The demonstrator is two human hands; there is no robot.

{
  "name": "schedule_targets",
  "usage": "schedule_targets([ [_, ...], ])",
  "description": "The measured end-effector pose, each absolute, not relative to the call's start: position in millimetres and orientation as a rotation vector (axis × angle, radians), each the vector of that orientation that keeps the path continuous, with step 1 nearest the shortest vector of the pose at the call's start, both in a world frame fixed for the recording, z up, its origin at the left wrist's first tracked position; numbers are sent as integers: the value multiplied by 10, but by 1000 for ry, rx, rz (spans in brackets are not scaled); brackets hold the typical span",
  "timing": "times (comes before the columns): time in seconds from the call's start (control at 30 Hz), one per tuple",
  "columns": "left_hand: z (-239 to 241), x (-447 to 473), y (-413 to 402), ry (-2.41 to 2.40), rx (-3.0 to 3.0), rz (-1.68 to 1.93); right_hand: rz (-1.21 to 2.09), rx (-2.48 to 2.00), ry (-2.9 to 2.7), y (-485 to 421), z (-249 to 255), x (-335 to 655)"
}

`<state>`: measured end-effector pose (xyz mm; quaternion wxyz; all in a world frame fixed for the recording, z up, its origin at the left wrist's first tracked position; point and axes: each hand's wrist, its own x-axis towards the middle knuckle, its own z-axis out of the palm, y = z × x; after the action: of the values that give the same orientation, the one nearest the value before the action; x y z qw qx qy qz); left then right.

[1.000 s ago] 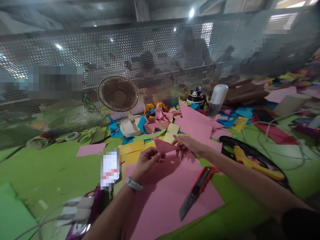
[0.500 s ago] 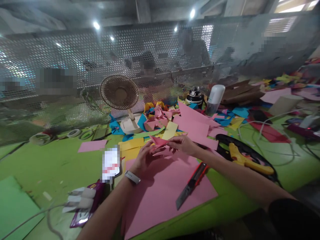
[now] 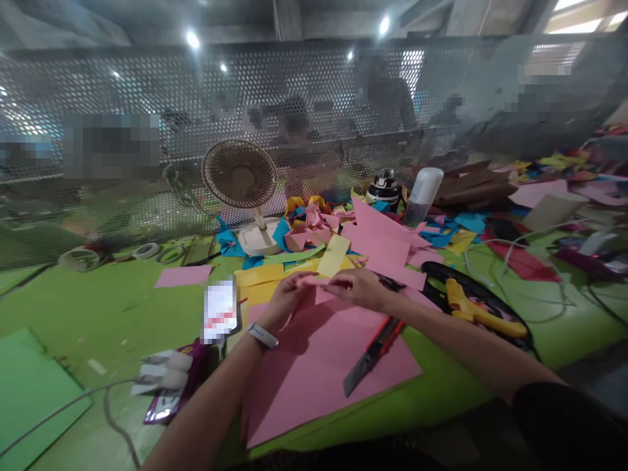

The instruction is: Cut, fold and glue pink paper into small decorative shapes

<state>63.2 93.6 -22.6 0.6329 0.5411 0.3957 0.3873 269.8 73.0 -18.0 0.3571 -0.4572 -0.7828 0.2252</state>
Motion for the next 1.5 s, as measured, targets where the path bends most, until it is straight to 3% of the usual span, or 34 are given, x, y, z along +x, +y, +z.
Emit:
schedule_targets([
  [0.4, -123, 599, 994, 1042, 1314, 725, 573, -1523, -1974, 712, -295, 2882],
  [0.63, -163, 499, 1127, 1145, 1350, 684, 229, -2065, -2008, 424, -76, 3512],
  [0.83, -179, 481, 1132, 1152, 1333, 666, 111, -2315, -2087, 415, -90, 3492],
  [1.5, -193, 462, 1076, 1050, 1168, 705, 525, -2130, -2272, 498, 96, 3907],
])
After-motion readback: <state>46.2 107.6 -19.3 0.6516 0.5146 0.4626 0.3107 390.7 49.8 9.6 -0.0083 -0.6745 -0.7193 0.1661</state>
